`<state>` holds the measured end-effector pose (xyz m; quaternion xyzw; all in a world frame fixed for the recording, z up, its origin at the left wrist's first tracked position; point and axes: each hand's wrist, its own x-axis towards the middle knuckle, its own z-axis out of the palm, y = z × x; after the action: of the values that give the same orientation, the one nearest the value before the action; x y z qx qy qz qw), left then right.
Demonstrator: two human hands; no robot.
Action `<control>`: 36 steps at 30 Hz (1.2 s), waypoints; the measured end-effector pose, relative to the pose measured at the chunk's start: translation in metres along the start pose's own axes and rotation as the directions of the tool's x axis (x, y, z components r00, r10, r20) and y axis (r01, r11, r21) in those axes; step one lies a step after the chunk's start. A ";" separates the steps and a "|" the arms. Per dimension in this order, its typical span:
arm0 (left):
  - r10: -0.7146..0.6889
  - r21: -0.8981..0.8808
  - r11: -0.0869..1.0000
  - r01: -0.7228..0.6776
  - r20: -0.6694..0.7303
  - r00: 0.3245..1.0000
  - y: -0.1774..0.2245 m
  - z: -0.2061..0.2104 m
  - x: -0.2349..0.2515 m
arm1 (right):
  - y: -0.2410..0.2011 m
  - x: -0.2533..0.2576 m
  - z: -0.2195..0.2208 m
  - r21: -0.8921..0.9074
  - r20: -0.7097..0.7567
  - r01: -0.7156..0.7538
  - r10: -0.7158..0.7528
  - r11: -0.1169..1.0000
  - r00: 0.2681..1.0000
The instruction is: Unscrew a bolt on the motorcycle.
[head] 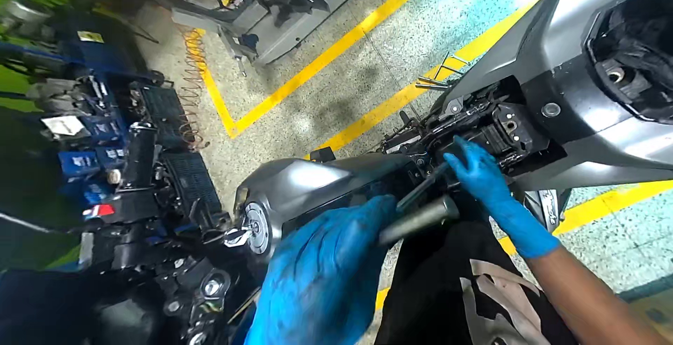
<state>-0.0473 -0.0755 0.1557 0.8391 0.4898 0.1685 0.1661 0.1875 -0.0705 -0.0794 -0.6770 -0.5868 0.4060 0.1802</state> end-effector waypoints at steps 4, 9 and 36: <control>0.255 -0.269 0.931 -0.249 -0.011 0.967 0.017 0.032 -0.009 | -0.031 -0.077 -0.058 -0.010 -0.037 0.608 -0.608 0.794 0.793; 0.344 -0.266 0.915 -0.304 0.120 0.931 -0.013 0.113 0.006 | 0.010 -0.142 -0.052 0.000 -0.081 0.431 -0.429 0.903 0.900; -0.225 0.289 0.946 0.144 0.269 0.937 -0.118 0.130 -0.008 | -0.002 -0.060 0.009 -0.356 -0.092 0.327 -0.381 0.875 0.920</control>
<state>-0.0839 -0.0421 -0.0128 0.8194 0.5542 -0.0437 0.1397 0.1808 -0.1283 -0.0632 -0.6087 -0.7448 0.2054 0.1805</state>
